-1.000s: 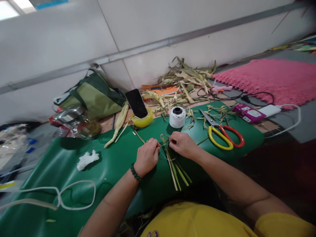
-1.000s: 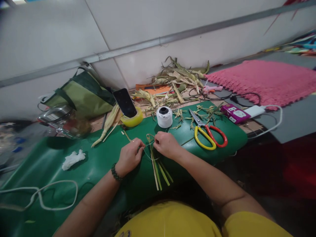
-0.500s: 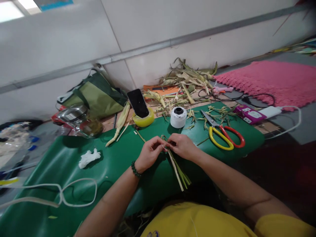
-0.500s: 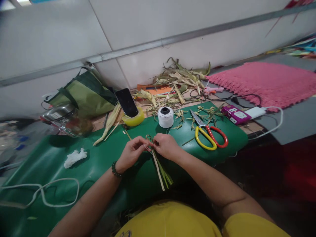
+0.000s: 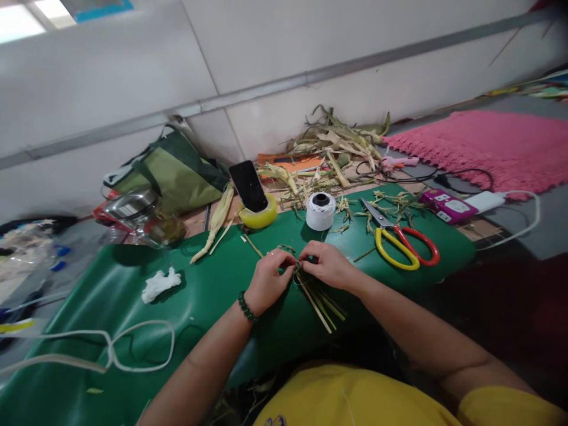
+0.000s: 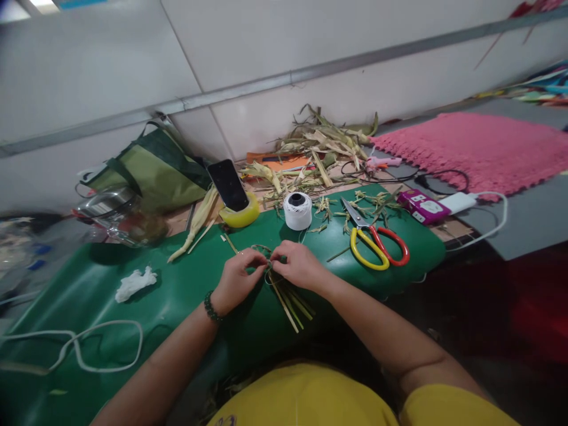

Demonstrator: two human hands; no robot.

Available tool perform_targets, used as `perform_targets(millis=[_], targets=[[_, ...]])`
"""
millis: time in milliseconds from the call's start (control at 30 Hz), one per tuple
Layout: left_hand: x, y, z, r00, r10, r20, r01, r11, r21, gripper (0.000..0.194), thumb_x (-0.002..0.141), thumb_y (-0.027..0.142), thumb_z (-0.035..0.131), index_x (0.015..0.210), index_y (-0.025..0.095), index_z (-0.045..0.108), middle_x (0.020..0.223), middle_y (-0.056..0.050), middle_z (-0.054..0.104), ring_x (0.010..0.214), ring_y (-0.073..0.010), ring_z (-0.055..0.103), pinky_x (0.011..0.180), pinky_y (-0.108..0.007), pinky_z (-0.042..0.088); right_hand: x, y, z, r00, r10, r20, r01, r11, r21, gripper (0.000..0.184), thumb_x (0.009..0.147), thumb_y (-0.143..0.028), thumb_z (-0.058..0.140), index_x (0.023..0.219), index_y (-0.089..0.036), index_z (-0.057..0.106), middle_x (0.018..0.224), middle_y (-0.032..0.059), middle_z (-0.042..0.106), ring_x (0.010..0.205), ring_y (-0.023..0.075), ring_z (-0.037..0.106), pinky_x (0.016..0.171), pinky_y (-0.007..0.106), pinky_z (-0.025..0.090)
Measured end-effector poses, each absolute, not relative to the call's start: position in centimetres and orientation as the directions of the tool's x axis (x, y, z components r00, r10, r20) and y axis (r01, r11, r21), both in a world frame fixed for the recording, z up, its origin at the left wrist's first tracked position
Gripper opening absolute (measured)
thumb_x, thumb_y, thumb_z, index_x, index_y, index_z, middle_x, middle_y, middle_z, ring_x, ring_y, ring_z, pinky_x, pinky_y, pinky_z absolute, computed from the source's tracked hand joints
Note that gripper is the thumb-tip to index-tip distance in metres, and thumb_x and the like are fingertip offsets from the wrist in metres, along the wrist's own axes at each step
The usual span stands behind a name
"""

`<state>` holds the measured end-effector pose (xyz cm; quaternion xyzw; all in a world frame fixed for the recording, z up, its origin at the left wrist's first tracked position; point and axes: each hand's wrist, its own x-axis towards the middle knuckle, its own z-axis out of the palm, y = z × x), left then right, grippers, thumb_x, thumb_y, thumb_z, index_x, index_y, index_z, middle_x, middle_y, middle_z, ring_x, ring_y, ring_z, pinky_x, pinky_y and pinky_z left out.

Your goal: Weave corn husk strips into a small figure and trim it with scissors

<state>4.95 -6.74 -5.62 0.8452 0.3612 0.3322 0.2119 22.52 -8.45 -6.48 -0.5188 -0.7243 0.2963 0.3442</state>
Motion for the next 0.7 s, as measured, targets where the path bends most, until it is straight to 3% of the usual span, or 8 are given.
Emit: perform_targets(millis=[500,700], targets=[[5.02,-7.07,-6.15,0.614,0.651,0.445,0.557,-0.758,0.339,0.016,0.084,0.011,0.053,0.086,0.017,0.069,0.082,-0.007,0.067,0.076,-0.0168,0.065,0.068,-0.027,0.054,22.18,-8.15,-6.43,-0.213,0.967,0.142,0.545,0.238,-0.804,0.012,0.071,-0.011,0.058,0.061,-0.015,0.065,0.062,0.0002,0.056,0.060,0.0120,0.053,0.058,0.023,0.038],[5.09,-7.12,-5.95,0.567,0.663,0.489,0.554,-0.746,0.369,0.015,0.083,0.010,0.054,0.083,0.017,0.067,0.080,-0.005,0.067,0.075,-0.0159,0.064,0.069,-0.027,0.053,21.89,-8.29,-6.72,-0.214,0.975,0.051,0.444,0.144,-0.884,0.007,0.072,-0.019,0.060,0.071,-0.016,0.065,0.063,-0.0012,0.061,0.058,0.0108,0.053,0.054,0.021,0.038]])
